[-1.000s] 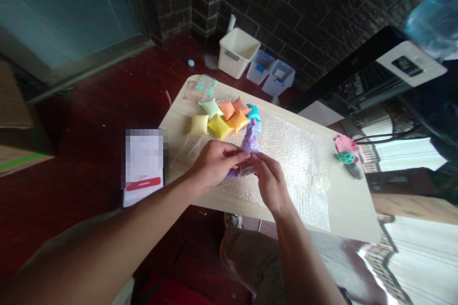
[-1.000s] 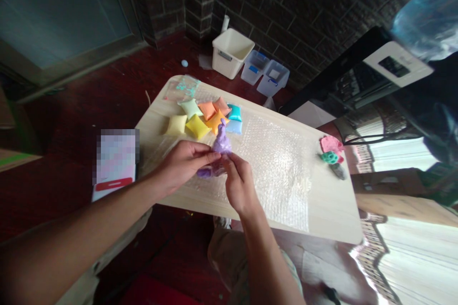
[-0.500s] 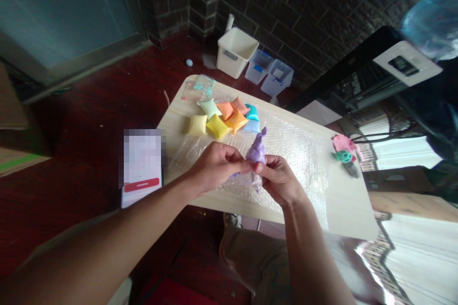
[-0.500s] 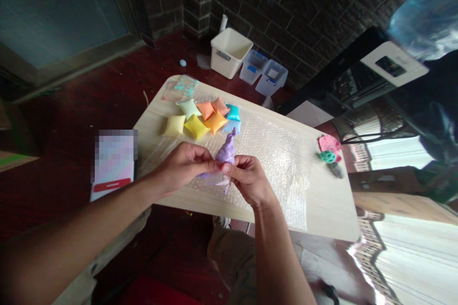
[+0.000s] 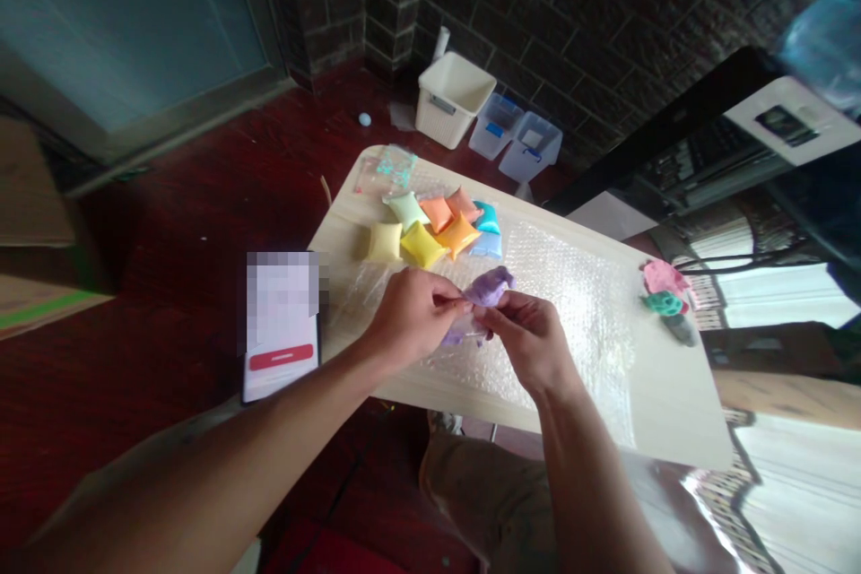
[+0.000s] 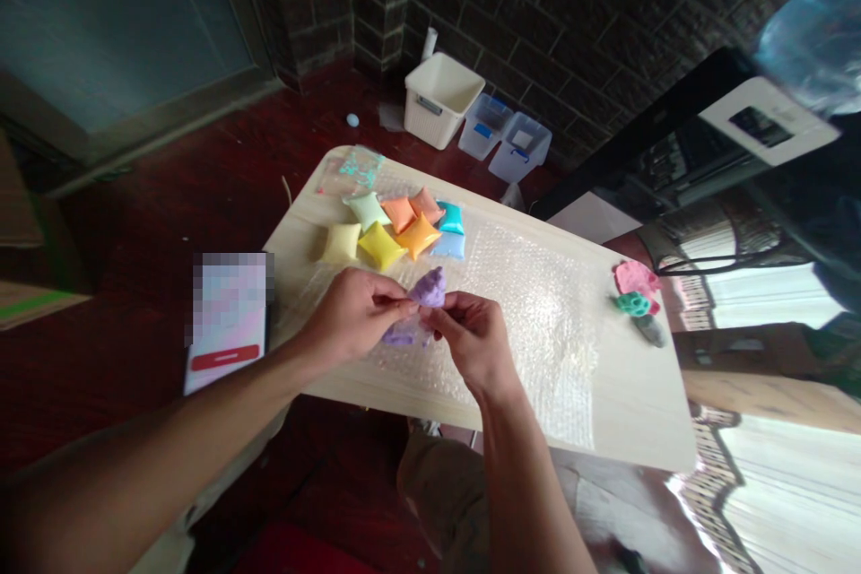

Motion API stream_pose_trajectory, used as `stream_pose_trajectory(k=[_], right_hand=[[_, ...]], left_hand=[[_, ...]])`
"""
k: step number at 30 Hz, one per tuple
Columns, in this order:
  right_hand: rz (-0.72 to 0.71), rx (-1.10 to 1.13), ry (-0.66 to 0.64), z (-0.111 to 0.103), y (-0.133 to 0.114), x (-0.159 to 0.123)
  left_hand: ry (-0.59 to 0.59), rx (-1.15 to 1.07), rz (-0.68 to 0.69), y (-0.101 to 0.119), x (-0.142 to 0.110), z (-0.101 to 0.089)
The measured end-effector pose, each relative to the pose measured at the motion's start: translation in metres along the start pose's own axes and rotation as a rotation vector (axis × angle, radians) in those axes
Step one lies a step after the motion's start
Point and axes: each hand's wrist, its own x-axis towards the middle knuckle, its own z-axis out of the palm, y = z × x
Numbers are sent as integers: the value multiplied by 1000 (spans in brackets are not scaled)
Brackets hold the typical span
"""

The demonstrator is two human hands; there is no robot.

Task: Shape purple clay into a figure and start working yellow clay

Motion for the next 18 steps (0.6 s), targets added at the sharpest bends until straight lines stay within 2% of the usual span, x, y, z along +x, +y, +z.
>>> stream_pose_trajectory(k=[4, 9, 14, 16, 18], right_hand=[[23, 139, 26, 6, -2, 1], [51, 226, -22, 17, -6, -1], [-36, 14, -28, 23, -9, -3], [-72, -132, -37, 23, -12, -3], [-90, -239, -55, 22, -15, -4]], left_hand=[[-37, -228, -83, 4, 1, -12], [-71, -176, 47, 13, -7, -17], [-19, 63, 167, 10, -9, -19], [-14, 138, 161, 6, -10, -20], [-31, 99, 107, 1, -10, -20]])
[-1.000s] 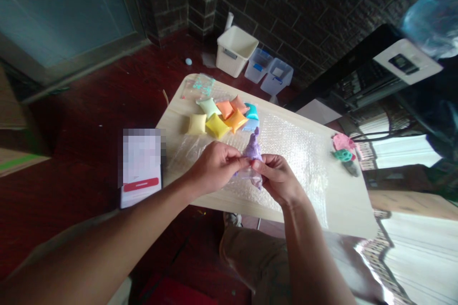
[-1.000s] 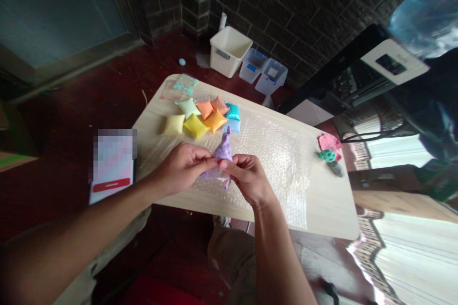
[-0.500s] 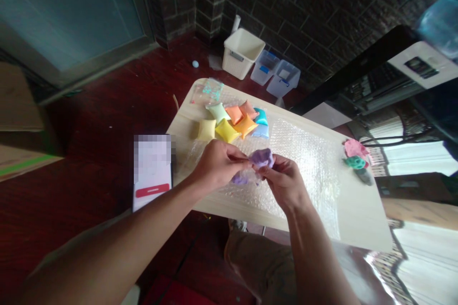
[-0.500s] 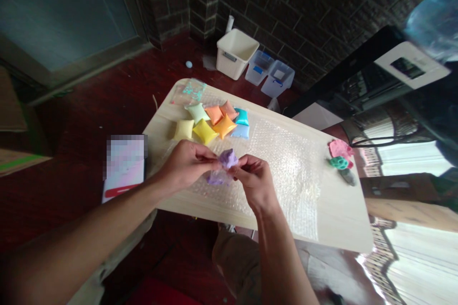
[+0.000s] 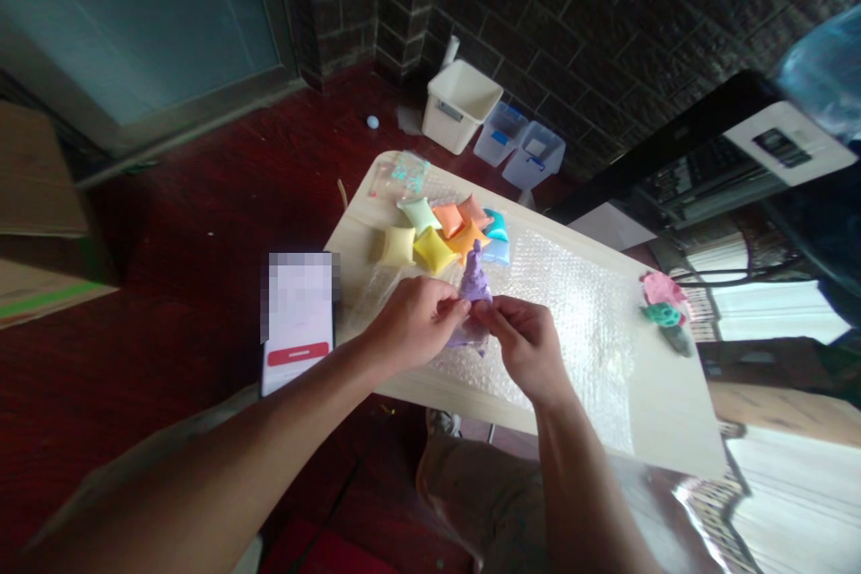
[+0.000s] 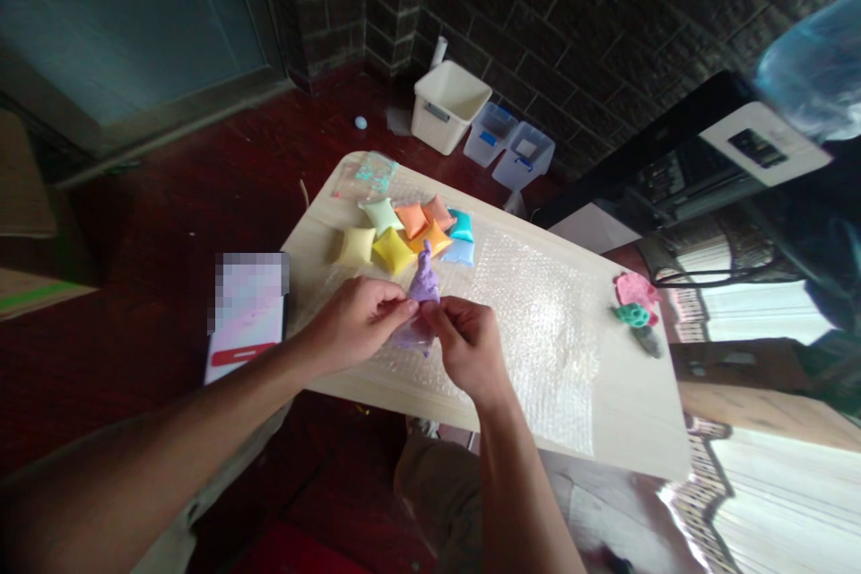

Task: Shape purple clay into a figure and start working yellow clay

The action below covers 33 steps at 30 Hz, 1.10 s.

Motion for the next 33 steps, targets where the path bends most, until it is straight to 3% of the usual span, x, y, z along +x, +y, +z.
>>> stream_pose_trajectory(k=[4, 8, 13, 19, 22, 26, 30, 33], right_hand=[[-26, -57, -29, -4, -1, 1], [-10, -13, -105, -4, -1, 2], [50, 126, -128, -2, -1, 3], [83, 329, -85, -3, 9, 3], [135, 441, -125, -2, 8, 4], [169, 428, -134, -2, 7, 5], [142, 371, 27, 0, 14, 8], [124, 394, 97, 5, 18, 10]], left_hand=[[-28, -238, -86, -10, 1, 0], [-49, -314, -88, -12, 4, -3], [7, -245, -63, -5, 6, -5], [44, -456, -234, 2, 6, -2], [22, -489, -243, 3, 6, -4], [-27, -276, -45, 5, 3, -8], [14, 49, 106, 8, -2, -9], [11, 117, 126, 7, -3, -7]])
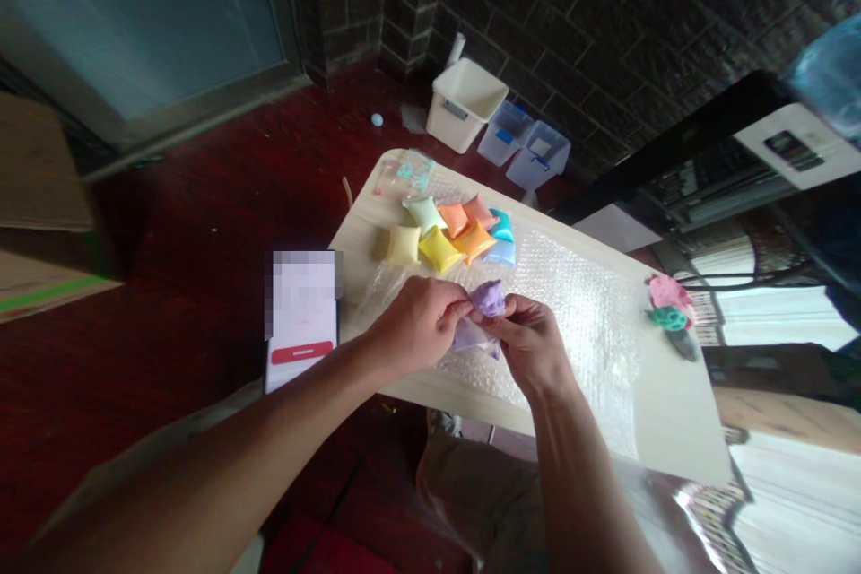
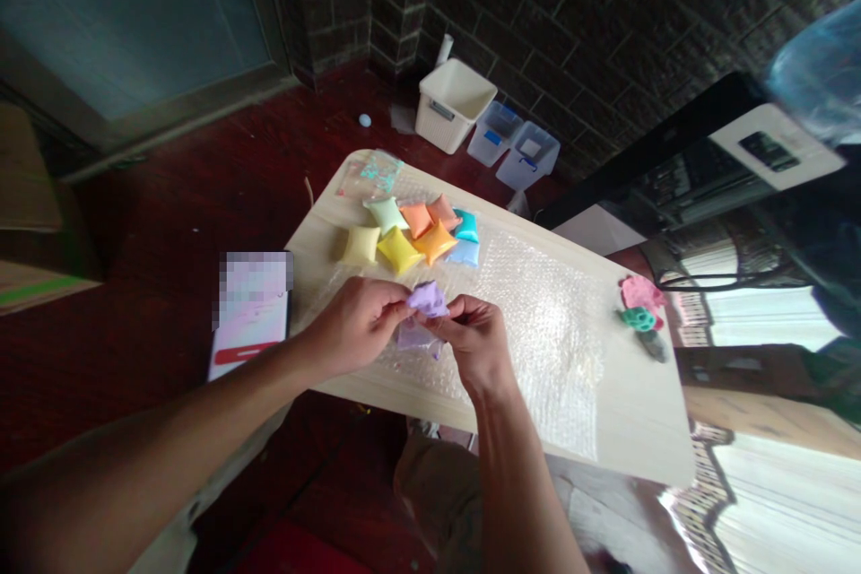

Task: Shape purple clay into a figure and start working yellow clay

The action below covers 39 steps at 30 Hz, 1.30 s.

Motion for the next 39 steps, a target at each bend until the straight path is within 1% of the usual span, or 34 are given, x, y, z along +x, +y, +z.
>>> stream_pose_trajectory(k=[3, 6, 9, 11, 13, 15, 19, 22, 24, 27, 30, 32, 35, 37, 39], right_hand=[[-18, -36, -21, 4, 1, 0], [-45, -102, -74, 6, -3, -4], [-40, -142, -150, 6, -8, -8], [-30, -152, -181, 5, -9, -9], [-38, -144, -173, 5, -9, -9], [-47, -105, -124, 5, -8, -7], [-20, 37, 2, 8, -4, -1], [-15, 114, 26, 10, -3, 1], [-11, 96, 15, 11, -3, 0], [-17, 13, -17, 10, -4, -2], [-28, -75, -69, 10, -6, -4], [-31, -148, -109, 9, -9, -5], [-33, -218, -185, 5, -15, -6], [-31, -224, -233, 0, -18, -7], [-38, -188, -235, -5, -21, -8]], left_hand=[[10, -96, -87, -4, 3, 0], [39, -286, -205, -10, 6, -1], [80, -476, -342, -13, 8, -1], [108, -550, -398, -14, 8, -1], [129, -539, -396, -13, 8, -1], [119, -490, -343, -12, 8, -1], [11, -446, -184, -10, 7, -1], [-23, -411, -133, -10, 7, 0], [-29, -421, -144, -10, 8, 2], [-31, -513, -184, -12, 9, 4], [-5, -592, -240, -14, 9, 5], [28, -544, -256, -16, 8, 5], [55, -441, -246, -17, 8, 3], [55, -424, -249, -15, 7, 2], [29, -422, -243, -12, 7, 3]])
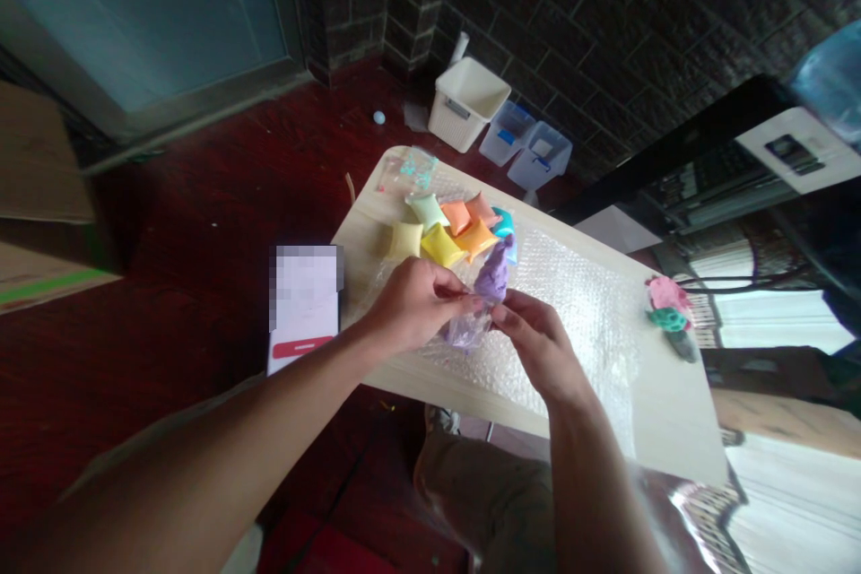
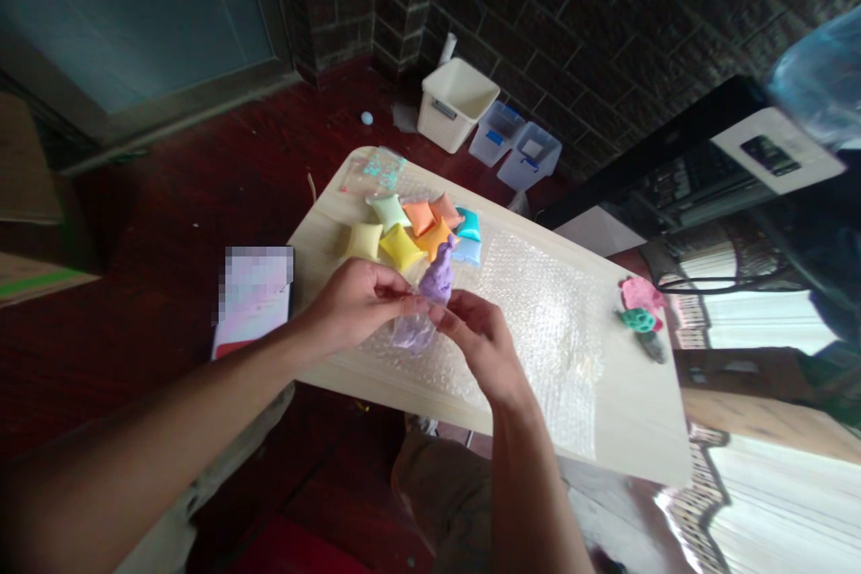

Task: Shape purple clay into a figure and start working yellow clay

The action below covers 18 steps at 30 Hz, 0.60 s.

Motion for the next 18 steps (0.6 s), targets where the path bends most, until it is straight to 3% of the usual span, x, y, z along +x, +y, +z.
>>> stream_pose_trajectory(k=[3, 12, 18], right_hand=[[-24, 83, 62, -2, 0, -3], [-32, 321, 274, -5, 0, -4], [31, 590, 385, -24, -5, -5]], left_hand=[[-75, -11, 3, 3, -3, 6], [-125, -94, 15, -1, -2, 18], [-57, -209, -19, -5, 8, 17]])
